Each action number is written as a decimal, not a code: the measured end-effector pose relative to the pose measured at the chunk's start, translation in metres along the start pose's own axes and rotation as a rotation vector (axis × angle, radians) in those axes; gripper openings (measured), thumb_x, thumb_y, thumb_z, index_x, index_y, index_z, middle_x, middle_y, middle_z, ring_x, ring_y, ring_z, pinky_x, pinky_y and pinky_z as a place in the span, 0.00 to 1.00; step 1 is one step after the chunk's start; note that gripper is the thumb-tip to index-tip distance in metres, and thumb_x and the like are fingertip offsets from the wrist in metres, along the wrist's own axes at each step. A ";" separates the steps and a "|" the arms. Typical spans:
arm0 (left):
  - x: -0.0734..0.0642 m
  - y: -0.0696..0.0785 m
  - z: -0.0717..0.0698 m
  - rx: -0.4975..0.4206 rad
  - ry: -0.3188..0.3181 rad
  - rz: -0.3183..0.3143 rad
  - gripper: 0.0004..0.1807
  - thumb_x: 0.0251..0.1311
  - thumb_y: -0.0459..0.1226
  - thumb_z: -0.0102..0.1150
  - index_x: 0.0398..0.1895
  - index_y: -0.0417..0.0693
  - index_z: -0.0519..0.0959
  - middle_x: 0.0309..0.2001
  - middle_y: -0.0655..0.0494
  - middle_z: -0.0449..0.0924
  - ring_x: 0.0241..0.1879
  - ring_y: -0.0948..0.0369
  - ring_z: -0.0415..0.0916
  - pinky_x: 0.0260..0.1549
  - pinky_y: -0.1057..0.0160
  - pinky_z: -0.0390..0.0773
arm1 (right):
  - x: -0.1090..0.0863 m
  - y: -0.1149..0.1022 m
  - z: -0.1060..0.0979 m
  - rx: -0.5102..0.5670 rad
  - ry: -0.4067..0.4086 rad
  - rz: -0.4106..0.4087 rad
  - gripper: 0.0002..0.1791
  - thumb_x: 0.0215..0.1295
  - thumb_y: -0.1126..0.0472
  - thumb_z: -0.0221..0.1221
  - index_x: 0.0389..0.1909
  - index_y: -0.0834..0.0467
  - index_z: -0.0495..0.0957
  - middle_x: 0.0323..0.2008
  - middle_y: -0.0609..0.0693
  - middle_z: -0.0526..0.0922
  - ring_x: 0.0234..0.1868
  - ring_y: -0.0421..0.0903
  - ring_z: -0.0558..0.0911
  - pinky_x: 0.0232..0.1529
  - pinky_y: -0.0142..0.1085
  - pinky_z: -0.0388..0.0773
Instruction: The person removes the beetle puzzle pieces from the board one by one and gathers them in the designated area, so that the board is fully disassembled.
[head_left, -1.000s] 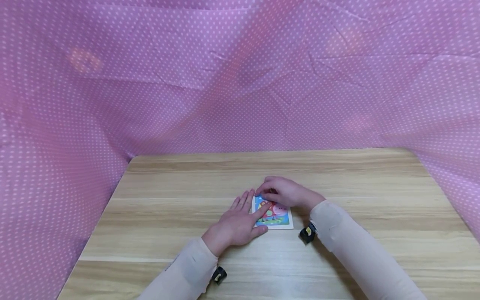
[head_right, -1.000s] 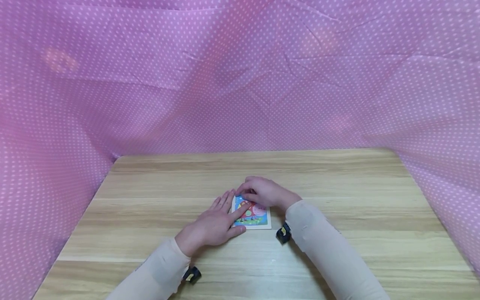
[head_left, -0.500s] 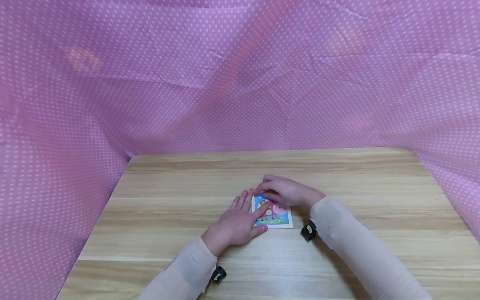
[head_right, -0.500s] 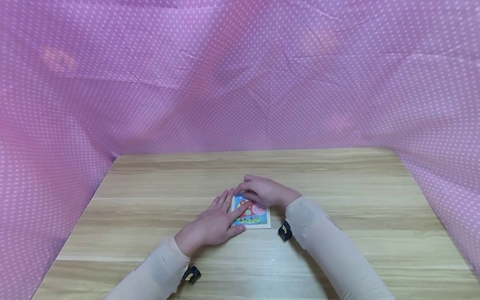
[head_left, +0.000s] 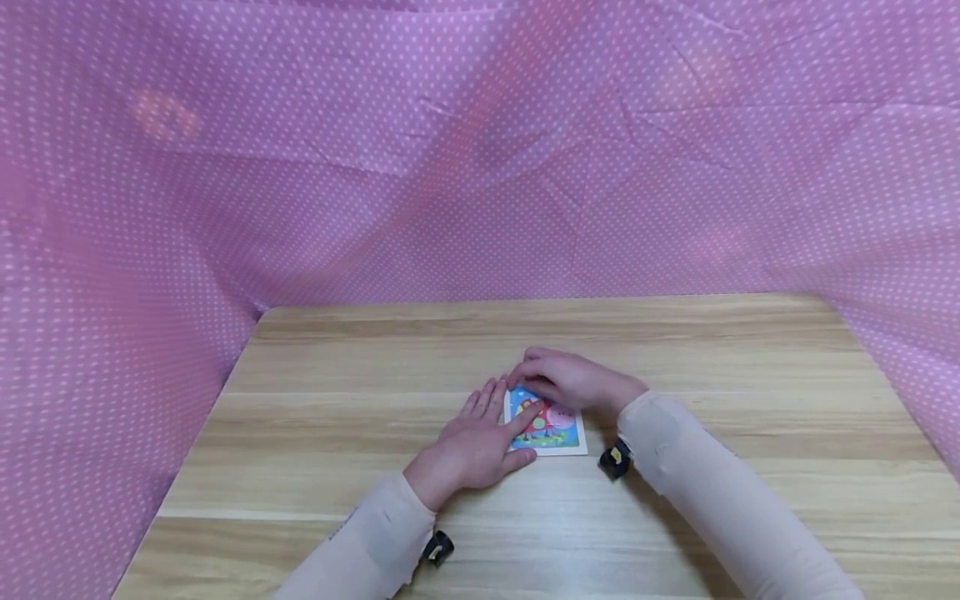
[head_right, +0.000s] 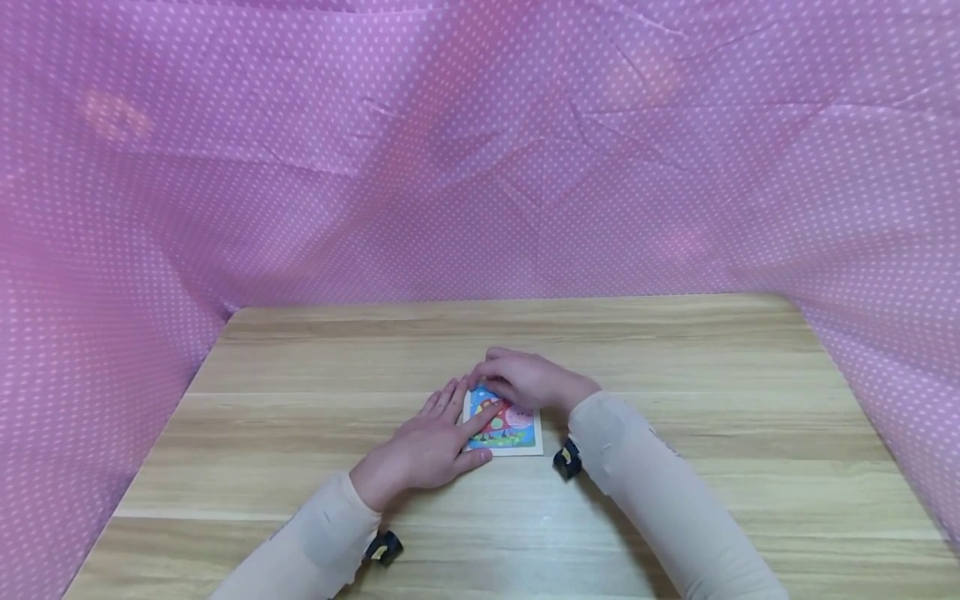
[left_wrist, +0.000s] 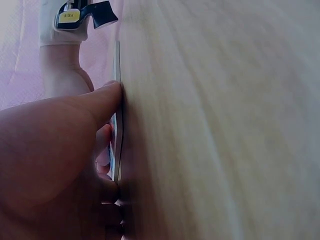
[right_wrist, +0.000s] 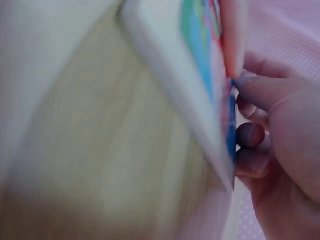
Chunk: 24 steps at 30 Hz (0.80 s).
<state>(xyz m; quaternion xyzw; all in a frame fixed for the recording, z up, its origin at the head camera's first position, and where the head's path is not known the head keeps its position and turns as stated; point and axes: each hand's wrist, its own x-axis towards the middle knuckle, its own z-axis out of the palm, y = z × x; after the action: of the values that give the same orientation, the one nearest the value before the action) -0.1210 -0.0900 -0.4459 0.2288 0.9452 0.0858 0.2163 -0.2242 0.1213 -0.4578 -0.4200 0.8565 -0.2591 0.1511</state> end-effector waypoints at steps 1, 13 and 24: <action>0.000 0.000 0.000 -0.001 0.001 0.001 0.38 0.81 0.63 0.46 0.89 0.72 0.52 0.90 0.41 0.32 0.90 0.45 0.30 0.87 0.44 0.42 | 0.000 0.001 0.000 -0.007 0.003 -0.017 0.16 0.84 0.60 0.56 0.63 0.47 0.85 0.53 0.41 0.81 0.54 0.38 0.81 0.68 0.45 0.81; -0.001 0.001 0.000 0.002 0.001 0.003 0.38 0.81 0.63 0.45 0.89 0.71 0.52 0.90 0.40 0.32 0.90 0.45 0.29 0.87 0.43 0.42 | 0.000 -0.002 -0.003 -0.035 -0.021 -0.087 0.15 0.84 0.63 0.55 0.62 0.51 0.84 0.55 0.47 0.81 0.55 0.42 0.81 0.67 0.46 0.81; -0.003 0.003 0.000 0.005 0.006 0.008 0.38 0.81 0.63 0.45 0.89 0.70 0.52 0.90 0.40 0.32 0.90 0.44 0.30 0.87 0.43 0.42 | -0.003 -0.001 -0.004 0.139 -0.018 0.017 0.14 0.85 0.61 0.54 0.61 0.45 0.83 0.56 0.42 0.82 0.56 0.41 0.80 0.67 0.46 0.79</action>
<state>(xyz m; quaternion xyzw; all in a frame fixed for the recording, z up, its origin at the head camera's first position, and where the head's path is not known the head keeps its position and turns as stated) -0.1174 -0.0890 -0.4443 0.2327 0.9452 0.0850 0.2126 -0.2231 0.1244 -0.4539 -0.4035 0.8387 -0.3127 0.1896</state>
